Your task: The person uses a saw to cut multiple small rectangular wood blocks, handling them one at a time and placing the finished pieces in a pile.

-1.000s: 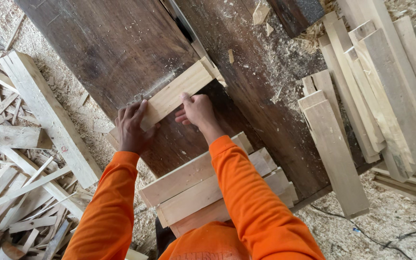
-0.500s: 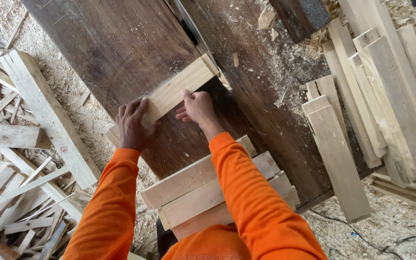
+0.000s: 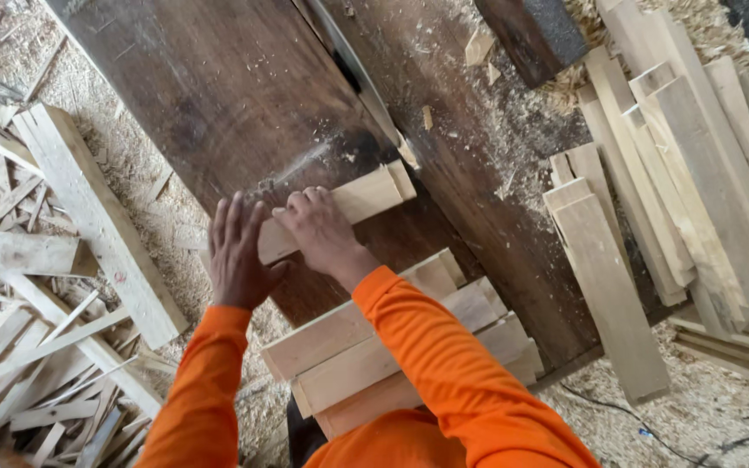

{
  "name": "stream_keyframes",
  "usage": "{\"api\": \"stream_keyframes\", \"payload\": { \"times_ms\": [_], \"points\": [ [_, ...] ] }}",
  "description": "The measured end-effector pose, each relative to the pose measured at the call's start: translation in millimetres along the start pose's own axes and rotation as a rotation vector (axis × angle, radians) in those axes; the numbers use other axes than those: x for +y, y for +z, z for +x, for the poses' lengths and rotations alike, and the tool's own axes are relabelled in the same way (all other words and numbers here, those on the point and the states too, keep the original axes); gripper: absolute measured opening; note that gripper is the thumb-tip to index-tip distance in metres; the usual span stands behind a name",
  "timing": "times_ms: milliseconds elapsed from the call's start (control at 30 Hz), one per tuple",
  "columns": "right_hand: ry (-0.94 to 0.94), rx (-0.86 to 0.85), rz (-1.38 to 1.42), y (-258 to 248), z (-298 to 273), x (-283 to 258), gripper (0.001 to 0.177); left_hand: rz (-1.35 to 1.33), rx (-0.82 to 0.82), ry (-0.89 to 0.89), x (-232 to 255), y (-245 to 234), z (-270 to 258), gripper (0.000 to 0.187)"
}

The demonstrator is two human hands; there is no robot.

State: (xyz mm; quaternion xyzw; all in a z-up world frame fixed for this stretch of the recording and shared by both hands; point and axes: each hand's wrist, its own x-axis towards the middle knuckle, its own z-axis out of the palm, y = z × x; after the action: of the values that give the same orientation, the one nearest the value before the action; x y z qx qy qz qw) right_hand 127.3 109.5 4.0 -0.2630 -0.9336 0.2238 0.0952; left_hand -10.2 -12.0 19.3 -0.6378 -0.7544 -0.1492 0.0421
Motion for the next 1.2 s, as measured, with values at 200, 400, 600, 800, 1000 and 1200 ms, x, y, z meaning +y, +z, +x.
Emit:
{"api": "stream_keyframes", "payload": {
  "times_ms": [200,400,600,800,1000,1200],
  "points": [
    [0.231,0.589,0.384,-28,-74,-11,0.019,-0.278,-0.084,0.07,1,22,-2,0.073],
    [0.972,0.121,1.411,-2,-82,55,0.049,-0.199,-0.175,0.026,10,21,-17,0.077],
    [0.901,0.166,1.369,21,-63,76,0.043,-0.148,-0.187,0.003,14,23,-5,0.076],
    [0.908,0.155,1.273,5,-56,73,0.048,-0.12,-0.209,-0.024,11,30,0,0.076],
    [0.923,0.161,1.285,-1,-53,70,0.046,-0.125,-0.197,-0.025,12,27,-1,0.076],
    [0.909,0.168,1.278,0,-52,70,0.049,-0.123,-0.19,-0.018,10,26,-3,0.075]
  ]
}}
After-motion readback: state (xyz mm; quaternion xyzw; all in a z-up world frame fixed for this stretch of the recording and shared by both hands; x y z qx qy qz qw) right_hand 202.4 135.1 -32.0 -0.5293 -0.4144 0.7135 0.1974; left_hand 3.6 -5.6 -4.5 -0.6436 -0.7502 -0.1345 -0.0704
